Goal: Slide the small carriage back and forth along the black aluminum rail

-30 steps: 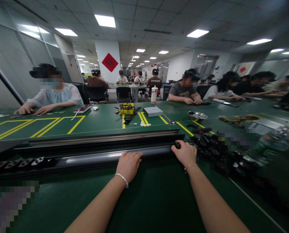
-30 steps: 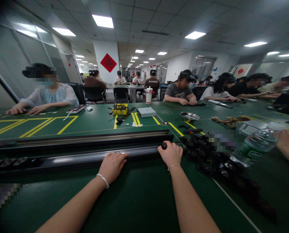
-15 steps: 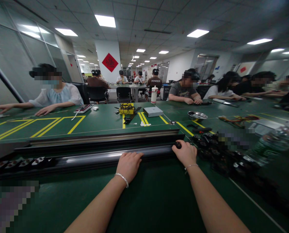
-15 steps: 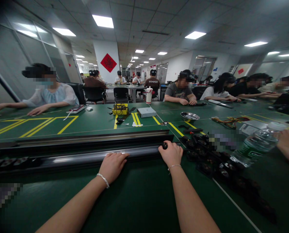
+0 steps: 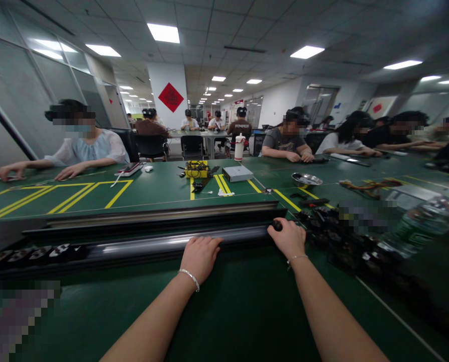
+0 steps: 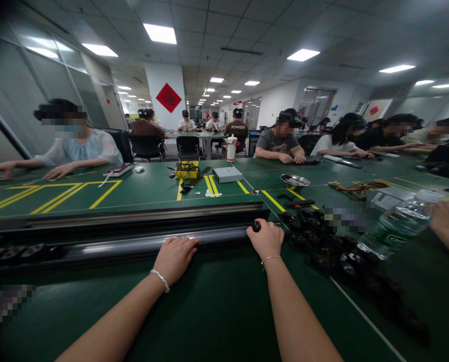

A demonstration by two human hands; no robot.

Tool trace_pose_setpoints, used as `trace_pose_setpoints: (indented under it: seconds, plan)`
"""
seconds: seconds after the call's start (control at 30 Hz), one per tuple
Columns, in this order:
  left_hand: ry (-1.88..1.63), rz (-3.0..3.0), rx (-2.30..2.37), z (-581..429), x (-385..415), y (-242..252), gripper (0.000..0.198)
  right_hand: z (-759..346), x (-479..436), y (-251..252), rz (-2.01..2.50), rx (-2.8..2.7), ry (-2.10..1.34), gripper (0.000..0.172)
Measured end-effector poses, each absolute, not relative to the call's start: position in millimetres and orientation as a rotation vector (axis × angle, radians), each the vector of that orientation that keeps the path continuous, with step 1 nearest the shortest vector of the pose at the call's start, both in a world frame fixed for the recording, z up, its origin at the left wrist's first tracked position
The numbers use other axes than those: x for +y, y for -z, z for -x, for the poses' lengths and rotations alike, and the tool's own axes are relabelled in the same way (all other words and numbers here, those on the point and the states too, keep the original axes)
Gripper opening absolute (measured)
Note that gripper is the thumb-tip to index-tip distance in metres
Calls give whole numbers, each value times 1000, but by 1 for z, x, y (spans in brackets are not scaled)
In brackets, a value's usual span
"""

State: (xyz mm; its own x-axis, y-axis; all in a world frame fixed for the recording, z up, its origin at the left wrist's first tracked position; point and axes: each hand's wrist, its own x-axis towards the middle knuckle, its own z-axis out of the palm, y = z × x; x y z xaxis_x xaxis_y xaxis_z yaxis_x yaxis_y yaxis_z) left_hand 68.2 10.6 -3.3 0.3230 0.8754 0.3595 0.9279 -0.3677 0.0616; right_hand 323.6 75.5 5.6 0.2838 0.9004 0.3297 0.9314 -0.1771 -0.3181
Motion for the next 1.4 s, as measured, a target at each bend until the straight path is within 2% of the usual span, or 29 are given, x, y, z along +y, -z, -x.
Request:
trace_pose_setpoints:
  seconds: [1.4]
  plan:
    - [502, 2432, -1687, -69, 9, 1, 28, -328, 74, -5, 2094, -1603, 120, 34]
